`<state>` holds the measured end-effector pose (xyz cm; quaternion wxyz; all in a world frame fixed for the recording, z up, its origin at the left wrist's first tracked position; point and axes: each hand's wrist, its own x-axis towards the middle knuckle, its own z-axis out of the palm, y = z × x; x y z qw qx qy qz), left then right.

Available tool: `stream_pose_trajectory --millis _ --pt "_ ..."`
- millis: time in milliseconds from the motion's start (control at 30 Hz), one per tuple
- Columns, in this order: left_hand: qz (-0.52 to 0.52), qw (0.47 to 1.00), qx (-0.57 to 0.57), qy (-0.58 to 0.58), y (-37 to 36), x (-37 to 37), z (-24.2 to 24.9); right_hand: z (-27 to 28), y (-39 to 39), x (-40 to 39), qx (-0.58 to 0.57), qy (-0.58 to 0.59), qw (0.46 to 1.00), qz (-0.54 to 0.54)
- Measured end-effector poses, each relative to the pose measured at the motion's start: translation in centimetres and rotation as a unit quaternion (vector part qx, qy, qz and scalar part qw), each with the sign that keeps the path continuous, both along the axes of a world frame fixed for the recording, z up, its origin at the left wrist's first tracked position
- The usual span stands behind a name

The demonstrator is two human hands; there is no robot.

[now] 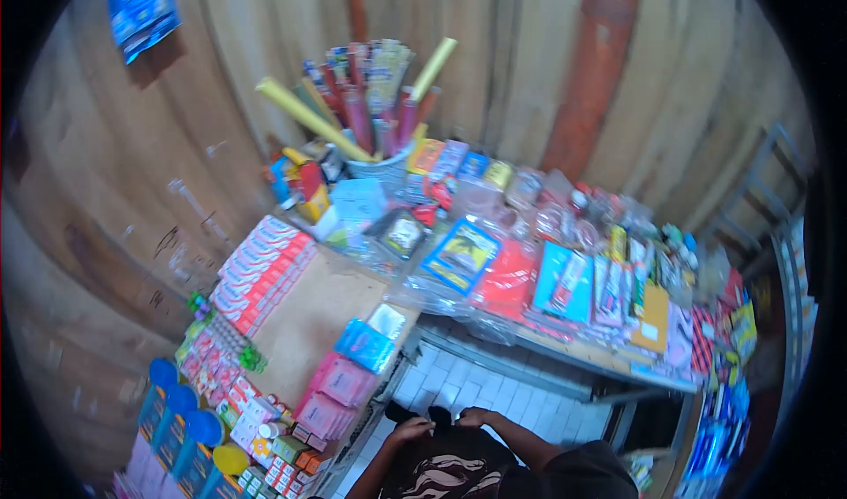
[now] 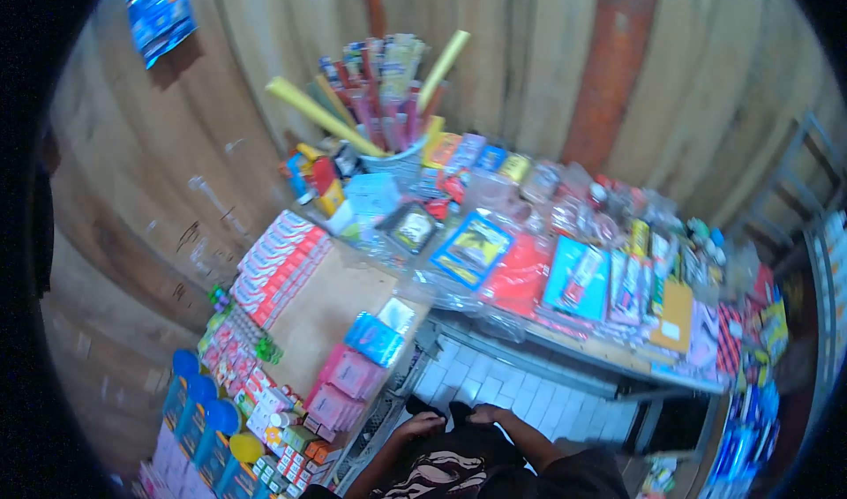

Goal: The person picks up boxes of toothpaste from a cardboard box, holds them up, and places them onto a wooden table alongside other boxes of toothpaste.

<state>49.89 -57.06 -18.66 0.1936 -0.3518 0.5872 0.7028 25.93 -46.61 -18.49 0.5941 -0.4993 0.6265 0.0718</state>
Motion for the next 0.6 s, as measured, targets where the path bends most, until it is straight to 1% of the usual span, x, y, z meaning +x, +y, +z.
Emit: stream_pose_trajectory --millis 33,67,100,133,200,233,267,300,333,367,433,467,533,600 --pt "0.037 0.999 0.001 -0.009 0.7 0.9 -1.3 -0.9 1.8 -0.1 0.01 0.03 0.999 0.002" --pt "0.015 0.997 -0.071 -0.008 1.1 1.8 -3.1 -2.7 3.8 -0.6 0.022 0.06 0.998 0.003" --pt "-0.008 0.99 -0.143 -0.002 1.2 2.8 -5.1 -3.3 6.0 -0.8 0.016 0.085 0.996 -0.033" --pt "-0.03 0.976 -0.214 0.009 1.3 3.4 -6.2 -4.3 7.9 -1.5 0.049 0.057 0.997 -0.024" --pt "-0.007 0.961 -0.273 0.036 1.2 4.2 -6.9 -3.9 11.8 -1.4 0.061 0.033 0.991 -0.111" --pt "0.003 0.952 -0.3 0.052 1.0 4.8 -7.1 -3.4 13.0 -1.1 0.078 0.042 0.985 -0.145" --pt "-0.007 0.954 -0.298 0.023 0.8 5.5 -8.5 -3.0 14.4 -0.4 0.096 0.051 0.978 -0.179" --pt "-0.018 0.955 -0.296 -0.005 0.4 5.9 -10.6 -3.5 16.1 0.1 0.087 0.024 0.971 -0.223" --pt "-0.028 0.954 -0.296 -0.032 0.0 6.0 -11.6 -3.1 17.3 0.8 0.109 0.03 0.959 -0.261" --pt "-0.105 0.958 -0.259 -0.056 -0.7 6.1 -11.0 -2.9 18.7 1.6 0.106 0.032 0.95 -0.291" --pt "-0.253 0.943 -0.187 -0.112 -1.9 6.0 -8.9 -3.2 21.2 3.9 0.117 0.037 0.931 -0.344" --pt "-0.277 0.938 -0.188 -0.093 -2.2 6.2 -9.2 -3.5 22.2 5.2 0.129 0.04 0.92 -0.367" --pt "-0.32 0.928 -0.185 -0.055 -2.5 7.0 -10.1 -2.0 23.6 8.2 0.14 0.021 0.9 -0.412" --pt "-0.292 0.926 -0.231 -0.066 -2.1 7.7 -9.5 -1.5 24.7 11.5 0.152 -0.008 0.881 -0.449"
